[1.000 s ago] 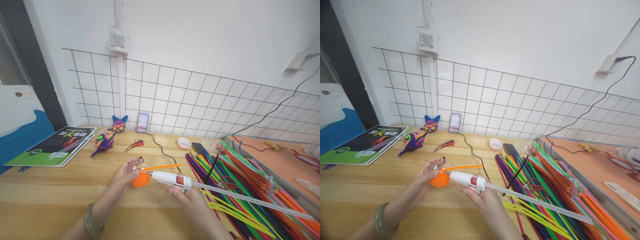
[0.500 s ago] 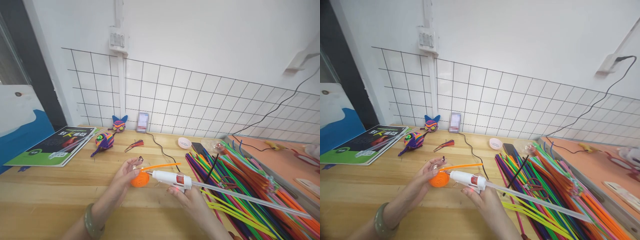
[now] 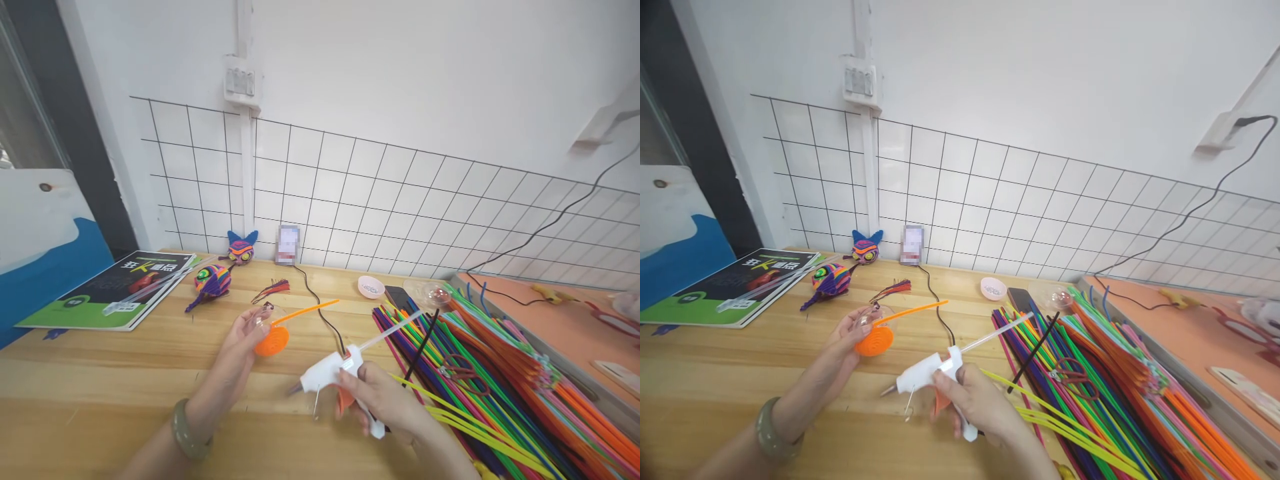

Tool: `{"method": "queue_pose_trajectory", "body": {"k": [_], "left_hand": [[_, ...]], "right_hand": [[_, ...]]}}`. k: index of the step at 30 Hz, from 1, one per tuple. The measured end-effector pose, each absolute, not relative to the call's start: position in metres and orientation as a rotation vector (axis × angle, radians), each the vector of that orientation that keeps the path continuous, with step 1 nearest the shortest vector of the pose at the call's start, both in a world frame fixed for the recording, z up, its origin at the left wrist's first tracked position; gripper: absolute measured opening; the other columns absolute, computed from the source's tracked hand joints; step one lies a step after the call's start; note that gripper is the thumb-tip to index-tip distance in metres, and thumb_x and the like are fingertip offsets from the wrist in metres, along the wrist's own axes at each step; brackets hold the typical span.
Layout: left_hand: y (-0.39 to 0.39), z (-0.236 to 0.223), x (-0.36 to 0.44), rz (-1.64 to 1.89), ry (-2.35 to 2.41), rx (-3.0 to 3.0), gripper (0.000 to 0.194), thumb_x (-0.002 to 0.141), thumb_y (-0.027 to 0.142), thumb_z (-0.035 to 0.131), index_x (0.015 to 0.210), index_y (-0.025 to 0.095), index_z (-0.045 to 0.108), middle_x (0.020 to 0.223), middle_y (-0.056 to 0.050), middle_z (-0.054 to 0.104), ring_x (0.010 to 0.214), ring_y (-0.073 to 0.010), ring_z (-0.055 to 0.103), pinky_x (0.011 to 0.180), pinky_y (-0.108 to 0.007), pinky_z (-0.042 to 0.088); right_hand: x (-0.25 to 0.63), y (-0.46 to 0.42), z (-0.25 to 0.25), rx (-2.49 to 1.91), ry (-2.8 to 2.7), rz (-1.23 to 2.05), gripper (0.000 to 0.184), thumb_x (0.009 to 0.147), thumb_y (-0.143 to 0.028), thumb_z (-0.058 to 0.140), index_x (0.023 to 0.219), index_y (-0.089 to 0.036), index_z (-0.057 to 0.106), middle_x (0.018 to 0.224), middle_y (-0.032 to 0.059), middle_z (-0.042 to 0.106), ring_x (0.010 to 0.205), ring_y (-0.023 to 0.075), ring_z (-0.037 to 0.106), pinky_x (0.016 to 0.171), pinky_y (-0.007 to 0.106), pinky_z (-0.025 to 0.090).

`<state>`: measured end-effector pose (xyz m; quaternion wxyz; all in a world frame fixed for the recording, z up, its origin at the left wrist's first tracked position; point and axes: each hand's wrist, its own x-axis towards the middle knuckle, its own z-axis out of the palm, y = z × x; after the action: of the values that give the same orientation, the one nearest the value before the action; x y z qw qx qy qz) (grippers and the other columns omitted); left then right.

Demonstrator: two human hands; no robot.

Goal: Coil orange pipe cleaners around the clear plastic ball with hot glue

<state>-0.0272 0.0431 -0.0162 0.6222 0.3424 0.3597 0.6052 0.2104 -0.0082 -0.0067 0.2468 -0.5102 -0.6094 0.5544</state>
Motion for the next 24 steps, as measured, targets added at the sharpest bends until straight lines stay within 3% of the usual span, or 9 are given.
{"method": "queue_pose_trajectory", "body": {"k": [3,7,9,12,15,18,21,24], "left_hand": [[0.042,-0.015,-0.027,1.397,0.832,0.799,0.039,0.073,0.029,0.073,0.107,0.025,0.054,0.128,-0.007,0.055,0.133,-0.0294,0.038,0.105,-0.043,0.032],[0.037,-0.011,-0.024,1.405,0.819,0.823,0.042,0.069,0.028,0.077,0.105,0.025,0.055,0.121,-0.006,0.060,0.126,-0.0275,0.046,0.103,-0.039,0.035],[0.036,-0.010,-0.022,1.402,0.818,0.827,0.043,0.067,0.029,0.078,0.104,0.025,0.055,0.121,-0.006,0.061,0.123,-0.0272,0.048,0.102,-0.039,0.036],[0.035,-0.009,-0.019,1.392,0.833,0.826,0.044,0.066,0.029,0.078,0.104,0.024,0.056,0.121,-0.007,0.061,0.126,-0.0274,0.046,0.103,-0.039,0.036],[0.033,-0.008,-0.017,1.374,0.849,0.826,0.043,0.065,0.028,0.079,0.103,0.024,0.058,0.120,-0.008,0.062,0.124,-0.0278,0.048,0.103,-0.039,0.036],[0.029,-0.009,-0.015,1.339,0.864,0.853,0.042,0.066,0.025,0.079,0.103,0.024,0.059,0.115,-0.007,0.065,0.110,-0.0259,0.058,0.097,-0.039,0.041],[0.027,-0.013,-0.012,1.321,0.829,0.892,0.041,0.063,0.025,0.080,0.100,0.024,0.061,0.107,-0.006,0.068,0.096,-0.0244,0.063,0.089,-0.038,0.046],[0.027,-0.019,-0.009,1.320,0.812,0.906,0.044,0.059,0.027,0.083,0.098,0.024,0.063,0.106,-0.007,0.069,0.092,-0.0251,0.064,0.085,-0.039,0.047]], "right_hand": [[0.207,-0.010,-0.013,-1.455,-1.798,1.560,0.064,0.075,-0.074,0.049,0.072,-0.013,0.064,0.058,0.0028,0.063,0.034,0.0059,0.045,0.032,0.016,0.030],[0.199,-0.013,-0.020,-1.634,-1.916,1.411,0.045,0.085,-0.057,0.047,0.082,-0.015,0.063,0.050,-0.0020,0.057,0.037,0.0097,0.051,0.034,0.016,0.032],[0.195,-0.014,-0.019,-1.736,-1.970,1.207,0.037,0.088,-0.047,0.048,0.073,-0.016,0.061,0.050,-0.0013,0.056,0.042,0.0117,0.054,0.038,0.018,0.032],[0.192,-0.017,-0.012,-1.862,-2.006,0.812,0.039,0.087,-0.041,0.053,0.056,-0.018,0.055,0.055,0.0041,0.058,0.054,0.0173,0.057,0.049,0.025,0.034],[0.193,-0.019,-0.004,-1.876,-1.988,0.503,0.040,0.091,-0.039,0.050,0.057,-0.019,0.054,0.062,0.0075,0.060,0.062,0.0221,0.057,0.058,0.030,0.036],[0.197,-0.020,0.000,-1.491,-1.936,0.043,0.031,0.095,-0.033,0.047,0.069,-0.019,0.058,0.071,0.0068,0.061,0.070,0.0222,0.056,0.065,0.033,0.040],[0.200,-0.020,0.000,-1.155,-1.869,-0.334,0.015,0.095,-0.023,0.049,0.096,-0.019,0.064,0.094,0.0114,0.064,0.091,0.0262,0.056,0.078,0.041,0.044],[0.199,-0.018,0.000,-1.080,-1.971,-0.420,0.024,0.095,-0.016,0.048,0.115,-0.021,0.061,0.107,0.0121,0.065,0.105,0.0286,0.053,0.086,0.047,0.042]]}}
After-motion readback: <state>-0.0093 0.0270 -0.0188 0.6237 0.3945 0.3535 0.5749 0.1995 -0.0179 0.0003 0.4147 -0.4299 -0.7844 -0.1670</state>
